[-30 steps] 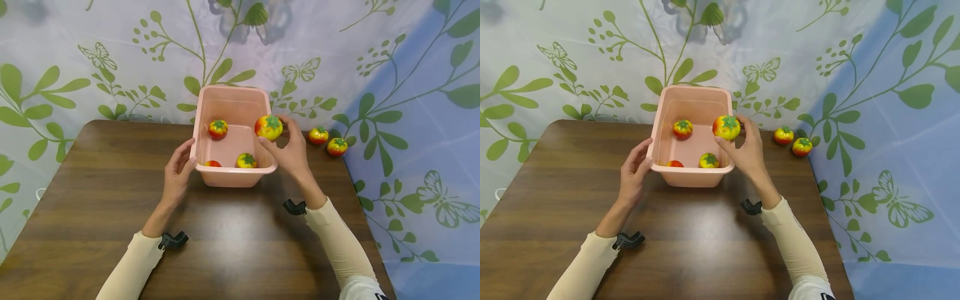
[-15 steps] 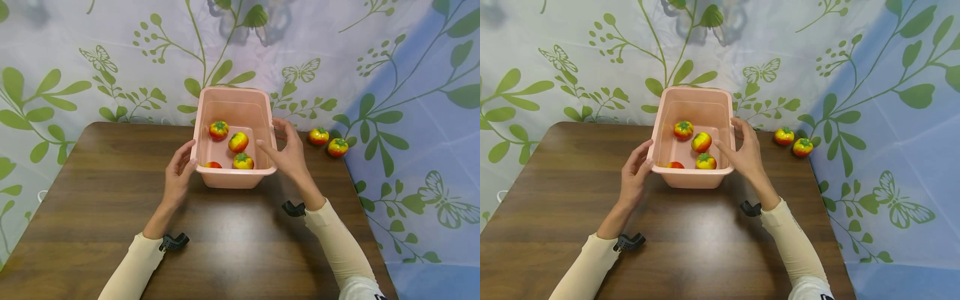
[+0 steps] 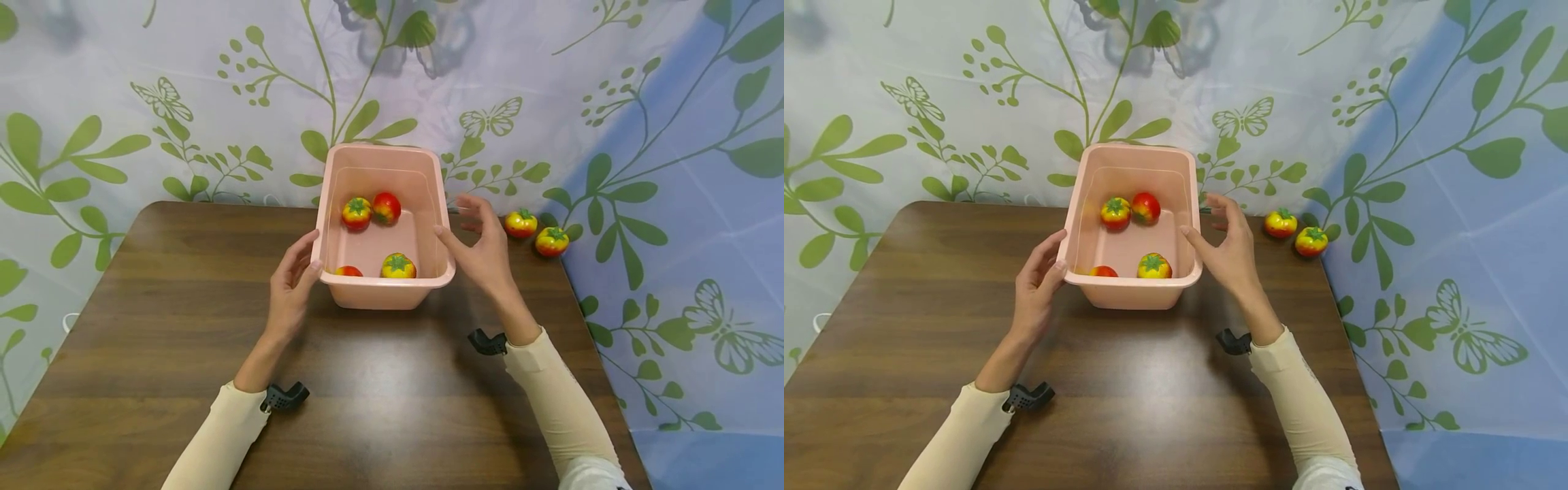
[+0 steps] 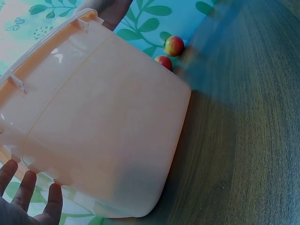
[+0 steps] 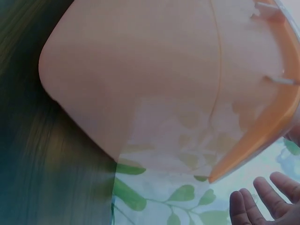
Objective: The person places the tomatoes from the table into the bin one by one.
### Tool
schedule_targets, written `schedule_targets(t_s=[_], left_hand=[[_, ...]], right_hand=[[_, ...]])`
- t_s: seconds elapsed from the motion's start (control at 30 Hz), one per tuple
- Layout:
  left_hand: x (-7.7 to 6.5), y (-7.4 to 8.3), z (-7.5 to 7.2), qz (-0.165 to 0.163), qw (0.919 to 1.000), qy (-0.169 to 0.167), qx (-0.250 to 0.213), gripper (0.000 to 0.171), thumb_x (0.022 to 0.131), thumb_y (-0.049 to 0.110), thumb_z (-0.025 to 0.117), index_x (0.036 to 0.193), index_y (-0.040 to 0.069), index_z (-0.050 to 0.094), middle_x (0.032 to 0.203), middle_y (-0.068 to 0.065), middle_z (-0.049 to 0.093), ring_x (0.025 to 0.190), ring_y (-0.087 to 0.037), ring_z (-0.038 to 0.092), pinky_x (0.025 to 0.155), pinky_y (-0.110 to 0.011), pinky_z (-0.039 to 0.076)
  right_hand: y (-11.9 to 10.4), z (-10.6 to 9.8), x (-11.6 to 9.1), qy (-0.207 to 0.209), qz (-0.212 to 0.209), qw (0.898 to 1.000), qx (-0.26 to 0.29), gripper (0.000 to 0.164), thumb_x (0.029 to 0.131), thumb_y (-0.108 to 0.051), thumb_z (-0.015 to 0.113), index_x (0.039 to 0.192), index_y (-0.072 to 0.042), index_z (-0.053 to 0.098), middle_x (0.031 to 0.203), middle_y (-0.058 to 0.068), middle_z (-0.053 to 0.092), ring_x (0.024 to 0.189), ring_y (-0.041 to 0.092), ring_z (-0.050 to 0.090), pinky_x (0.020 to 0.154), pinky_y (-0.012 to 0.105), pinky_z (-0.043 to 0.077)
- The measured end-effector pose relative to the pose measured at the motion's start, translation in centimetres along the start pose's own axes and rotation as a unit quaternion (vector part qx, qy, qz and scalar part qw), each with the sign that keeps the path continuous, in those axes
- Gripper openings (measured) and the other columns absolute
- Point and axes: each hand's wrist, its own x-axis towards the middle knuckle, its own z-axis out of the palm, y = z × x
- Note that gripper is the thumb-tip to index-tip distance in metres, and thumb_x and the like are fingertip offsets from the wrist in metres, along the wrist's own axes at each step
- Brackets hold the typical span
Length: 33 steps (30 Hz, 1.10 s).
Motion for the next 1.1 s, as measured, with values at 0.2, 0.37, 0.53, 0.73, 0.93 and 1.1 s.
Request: schedule_targets(t_s=[0.2,0.37,0.53,0.73,0.93,1.1], left_hand=[[0.0,-0.1,-0.1,0.003,1.0,0.002,-0.004,0.049,0.107,0.006,0.062,0.155,0.015,0.058,0.158,-0.007,0.059,0.138,-0.023,0.061,0.115,-0.022,0.051],[0.1,-0.1,-0.1,0.005,1.0,0.0,-0.007,0.049,0.107,0.006,0.062,0.155,0.013,0.057,0.159,-0.009,0.058,0.138,-0.023,0.06,0.117,-0.023,0.051],[-0.1,-0.1,-0.1,0.001,1.0,0.0,-0.002,0.049,0.107,0.007,0.062,0.155,0.015,0.058,0.158,-0.006,0.059,0.139,-0.024,0.06,0.117,-0.023,0.051],[-0.2,0.0,0.0,-0.003,1.0,0.001,-0.001,0.049,0.107,0.008,0.062,0.155,0.016,0.058,0.158,-0.004,0.059,0.139,-0.023,0.06,0.116,-0.022,0.051],[0.0,-0.2,0.0,-0.005,1.0,-0.002,-0.001,0.049,0.107,0.008,0.062,0.156,0.015,0.057,0.16,-0.006,0.057,0.142,-0.032,0.058,0.116,-0.022,0.051],[0.0,-0.1,0.0,-0.002,1.0,0.0,0.003,0.049,0.107,0.008,0.062,0.155,0.016,0.057,0.159,-0.006,0.058,0.141,-0.029,0.059,0.117,-0.022,0.051]], right_hand=[[1.2,-0.7,-0.1,0.014,0.011,1.0,0.005,0.06,0.094,-0.022,0.084,0.148,-0.013,0.058,0.146,0.008,0.065,0.13,0.031,0.064,0.112,0.056,0.055],[2.8,-1.5,0.0,0.029,0.027,0.999,0.014,0.057,0.096,-0.02,0.081,0.148,-0.013,0.058,0.145,0.01,0.066,0.131,0.031,0.065,0.111,0.057,0.055],[5.0,-2.4,0.2,0.048,0.05,0.998,-0.006,0.056,0.097,-0.024,0.081,0.147,-0.011,0.059,0.144,0.011,0.066,0.13,0.027,0.065,0.111,0.058,0.055],[8.2,-3.9,0.8,0.075,0.08,0.993,-0.039,0.057,0.096,-0.027,0.081,0.146,-0.01,0.06,0.143,0.011,0.066,0.126,0.028,0.066,0.105,0.031,0.058],[11.4,-5.4,1.2,0.091,0.096,0.99,-0.048,0.056,0.098,-0.027,0.079,0.147,-0.009,0.058,0.145,0.015,0.061,0.131,0.038,0.063,0.109,0.043,0.057],[13.3,-5.9,1.7,0.108,0.116,0.984,-0.076,0.059,0.098,-0.036,0.079,0.147,-0.011,0.057,0.144,0.019,0.055,0.134,0.038,0.058,0.107,0.055,0.053]])
